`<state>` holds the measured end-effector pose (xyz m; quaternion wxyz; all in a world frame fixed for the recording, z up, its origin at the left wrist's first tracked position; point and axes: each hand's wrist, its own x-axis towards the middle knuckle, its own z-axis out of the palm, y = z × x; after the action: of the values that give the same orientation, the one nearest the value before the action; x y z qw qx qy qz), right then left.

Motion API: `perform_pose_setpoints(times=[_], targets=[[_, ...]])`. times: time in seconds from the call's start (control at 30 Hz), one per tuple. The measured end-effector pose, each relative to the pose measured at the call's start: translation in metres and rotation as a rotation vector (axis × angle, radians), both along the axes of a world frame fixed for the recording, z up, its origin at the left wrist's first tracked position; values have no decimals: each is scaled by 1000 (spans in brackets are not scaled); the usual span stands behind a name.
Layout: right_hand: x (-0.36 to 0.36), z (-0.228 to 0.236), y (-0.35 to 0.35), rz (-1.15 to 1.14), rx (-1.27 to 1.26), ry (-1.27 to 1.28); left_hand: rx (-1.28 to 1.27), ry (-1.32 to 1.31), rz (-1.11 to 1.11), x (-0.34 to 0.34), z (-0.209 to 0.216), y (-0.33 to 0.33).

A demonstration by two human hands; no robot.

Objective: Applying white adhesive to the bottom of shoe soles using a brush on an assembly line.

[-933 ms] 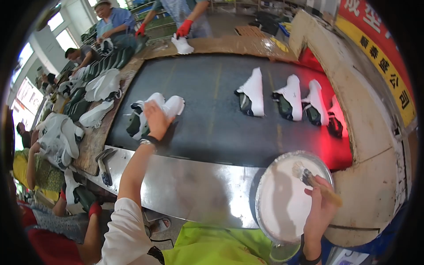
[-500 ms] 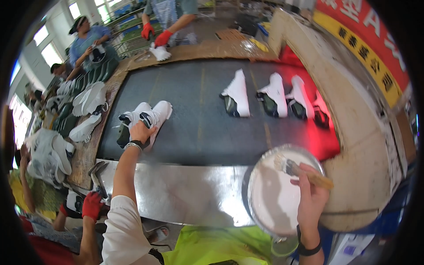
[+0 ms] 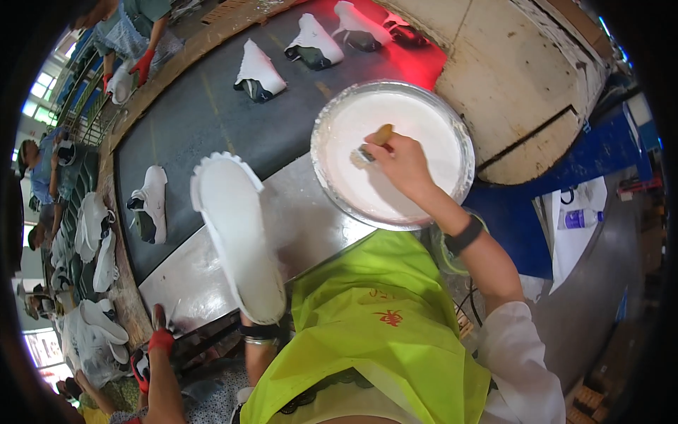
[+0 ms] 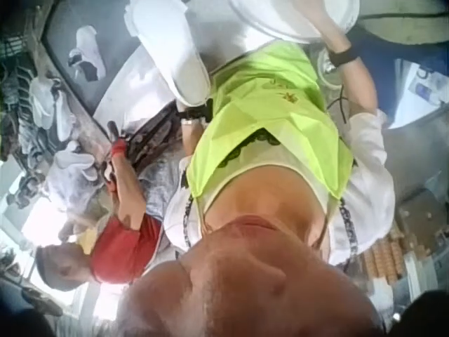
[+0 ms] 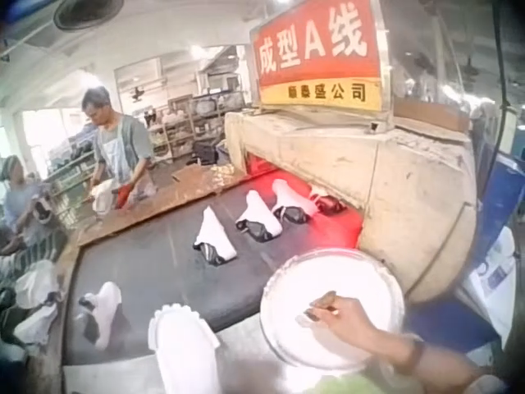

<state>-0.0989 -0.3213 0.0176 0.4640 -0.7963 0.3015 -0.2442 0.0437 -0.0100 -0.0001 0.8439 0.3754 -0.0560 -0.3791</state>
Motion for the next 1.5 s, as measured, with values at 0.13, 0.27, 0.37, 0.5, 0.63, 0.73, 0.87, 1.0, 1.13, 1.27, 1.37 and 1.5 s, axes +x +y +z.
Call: perform_pose_setpoints(times=[0.13,0.27,0.37,0.5,0.63,0.73,0.87,1.0,1.13,1.27,1.37,1.5], targets=[[19,-16,6,9,-173,162,26,76,-60,-44,-13,-14],[19,3,7,49,-352,445,44,141,-107,-53,-29,-23],[12,19,-5,3,-90,-102,55,181,-130,-62,-41,-30],[15,-6,-34,-97,-136,72,53,228,-198,-74,-48,-18],[26,19,10,4,27,-296,55,292,-196,-77,-63,-23],[28,46,59,149,383,-220,67,342,-208,-77,-70,-18],[43,27,62,182,525,-182,13,405,-241,-79,-63,-14],[65,28,42,57,181,-200,-24,380,-342,-81,-55,-8],[33,30,61,60,-97,-57,50,384,-328,-77,-62,-4],[-8,39,85,195,0,8,15,471,-336,-75,-55,-1],[12,49,87,151,68,-83,5,397,-345,-78,-53,3],[52,55,96,60,89,-202,104,221,-371,-82,-59,6]])
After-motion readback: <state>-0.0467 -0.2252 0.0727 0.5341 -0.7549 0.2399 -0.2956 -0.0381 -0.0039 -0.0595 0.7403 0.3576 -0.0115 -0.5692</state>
